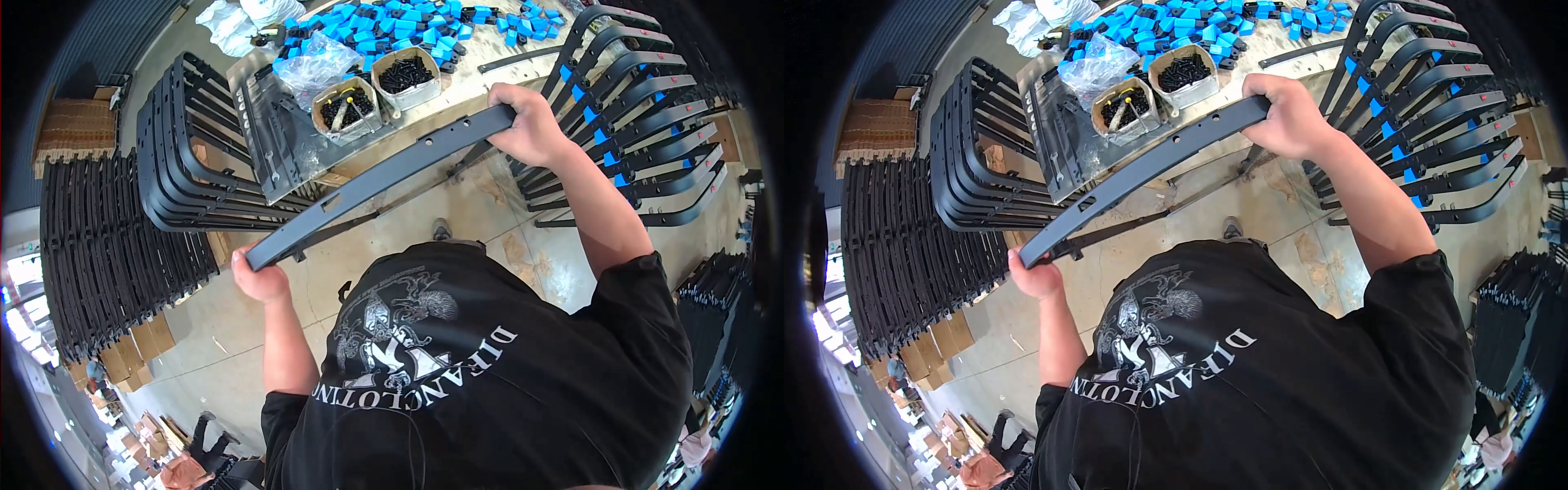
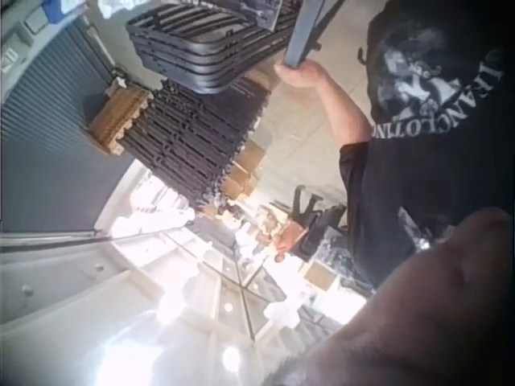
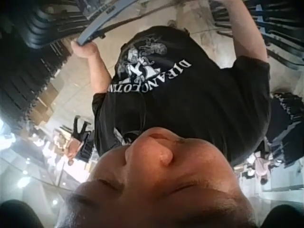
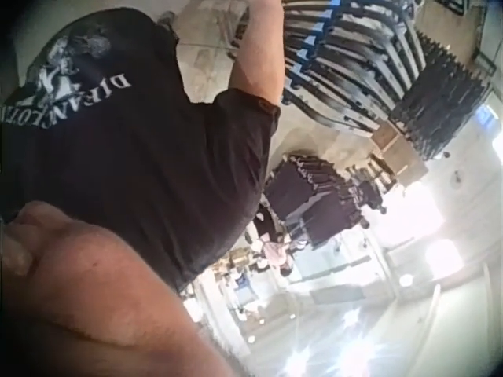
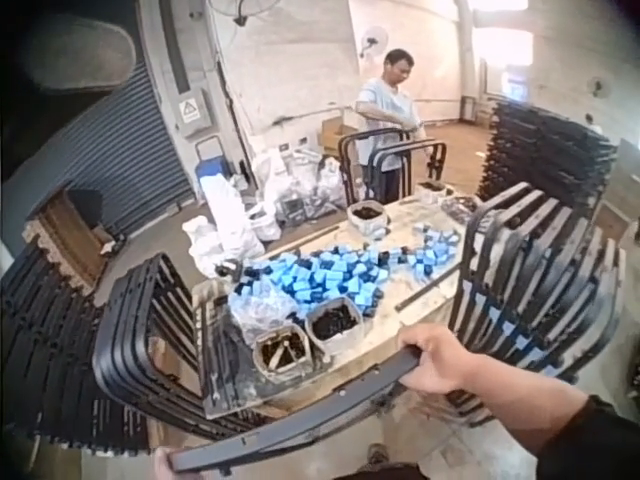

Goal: Assemble metal frames by attaching blue plastic caps and securing components with screws.

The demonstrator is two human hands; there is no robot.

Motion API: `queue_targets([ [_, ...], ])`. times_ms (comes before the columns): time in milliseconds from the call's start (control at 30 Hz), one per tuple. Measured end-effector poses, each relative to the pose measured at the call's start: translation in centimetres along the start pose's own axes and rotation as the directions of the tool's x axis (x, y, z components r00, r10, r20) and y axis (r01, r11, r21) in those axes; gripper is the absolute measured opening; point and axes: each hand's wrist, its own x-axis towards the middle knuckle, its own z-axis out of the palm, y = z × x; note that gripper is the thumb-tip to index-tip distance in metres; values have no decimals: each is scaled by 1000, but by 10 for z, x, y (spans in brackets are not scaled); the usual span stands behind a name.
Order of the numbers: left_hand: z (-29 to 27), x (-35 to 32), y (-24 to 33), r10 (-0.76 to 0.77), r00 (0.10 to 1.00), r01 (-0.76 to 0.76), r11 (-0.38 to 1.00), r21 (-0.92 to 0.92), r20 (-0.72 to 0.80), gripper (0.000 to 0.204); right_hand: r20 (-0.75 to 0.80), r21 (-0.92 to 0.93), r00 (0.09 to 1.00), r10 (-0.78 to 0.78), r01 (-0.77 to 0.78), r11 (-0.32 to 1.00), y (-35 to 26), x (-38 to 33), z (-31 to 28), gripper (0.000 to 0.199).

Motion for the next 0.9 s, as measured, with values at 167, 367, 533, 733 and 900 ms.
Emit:
queue_targets([
  [167, 26, 33, -40, 35, 999, -34, 998, 45, -39, 38, -41, -72, 999, 24, -27, 997, 34, 16, 6, 23],
  [367, 70, 91, -22, -194, 977, 202, 975, -92, 90, 36, -111, -150, 979, 170, -185, 971, 36, 72, 21, 20],
  [533, 116, 127, 6, -224, 974, 222, 973, 63, 22, 28, -119, -117, 970, 211, -225, 967, 49, 131, 23, 21],
  [733, 134, 146, 44, 273, 946, -313, 910, 273, 175, 13, -246, -218, 951, 189, -245, 945, 65, 147, 45, 30],
  [900, 185, 140, 87, 65, 815, -531, 482, 697, 576, 31, -756, -93, 614, 228, -445, 890, 126, 86, 96, 82],
])
